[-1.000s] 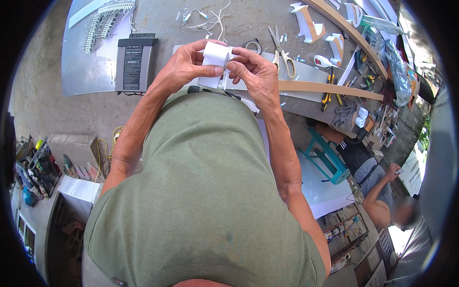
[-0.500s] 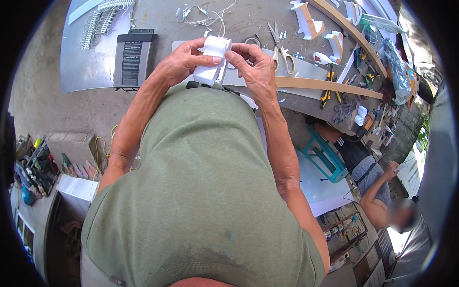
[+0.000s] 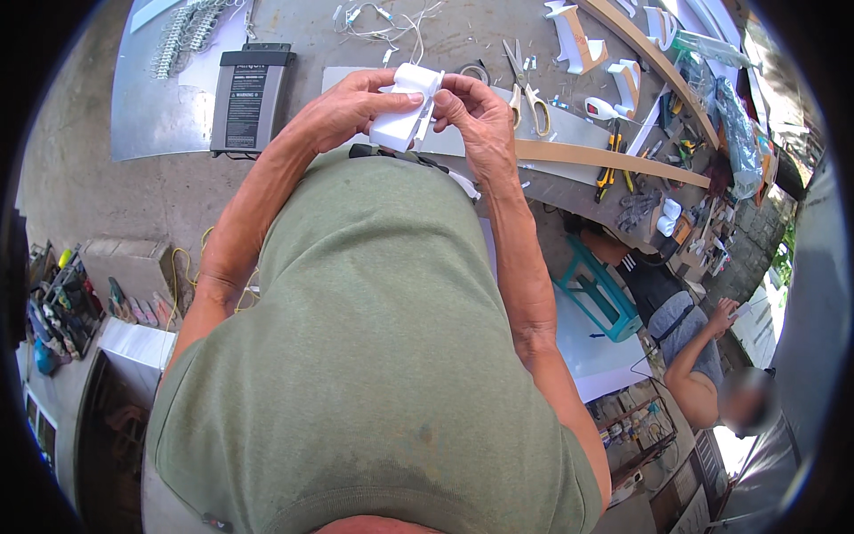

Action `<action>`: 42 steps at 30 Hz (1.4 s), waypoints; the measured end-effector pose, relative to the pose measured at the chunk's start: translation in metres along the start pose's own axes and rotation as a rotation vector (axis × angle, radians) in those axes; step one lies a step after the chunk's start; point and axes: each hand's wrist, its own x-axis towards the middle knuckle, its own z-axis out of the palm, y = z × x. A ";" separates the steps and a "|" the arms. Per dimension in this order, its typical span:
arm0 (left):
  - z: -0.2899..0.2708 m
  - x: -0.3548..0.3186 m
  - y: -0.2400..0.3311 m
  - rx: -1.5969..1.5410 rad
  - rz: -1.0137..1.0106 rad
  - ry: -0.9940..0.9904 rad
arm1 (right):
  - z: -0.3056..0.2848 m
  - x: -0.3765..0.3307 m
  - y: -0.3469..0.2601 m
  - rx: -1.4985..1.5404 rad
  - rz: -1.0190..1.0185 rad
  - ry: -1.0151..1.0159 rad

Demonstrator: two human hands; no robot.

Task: Assembling and wiring LED components into a sign letter shell.

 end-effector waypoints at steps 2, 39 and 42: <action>0.004 -0.004 0.005 0.008 -0.017 -0.031 | 0.005 -0.002 -0.005 0.017 -0.010 -0.002; -0.004 -0.016 0.016 0.404 0.101 -0.237 | 0.002 -0.025 -0.010 -0.209 -0.270 0.014; 0.000 -0.013 0.017 0.471 0.282 -0.234 | 0.005 -0.029 -0.005 -0.128 -0.321 0.029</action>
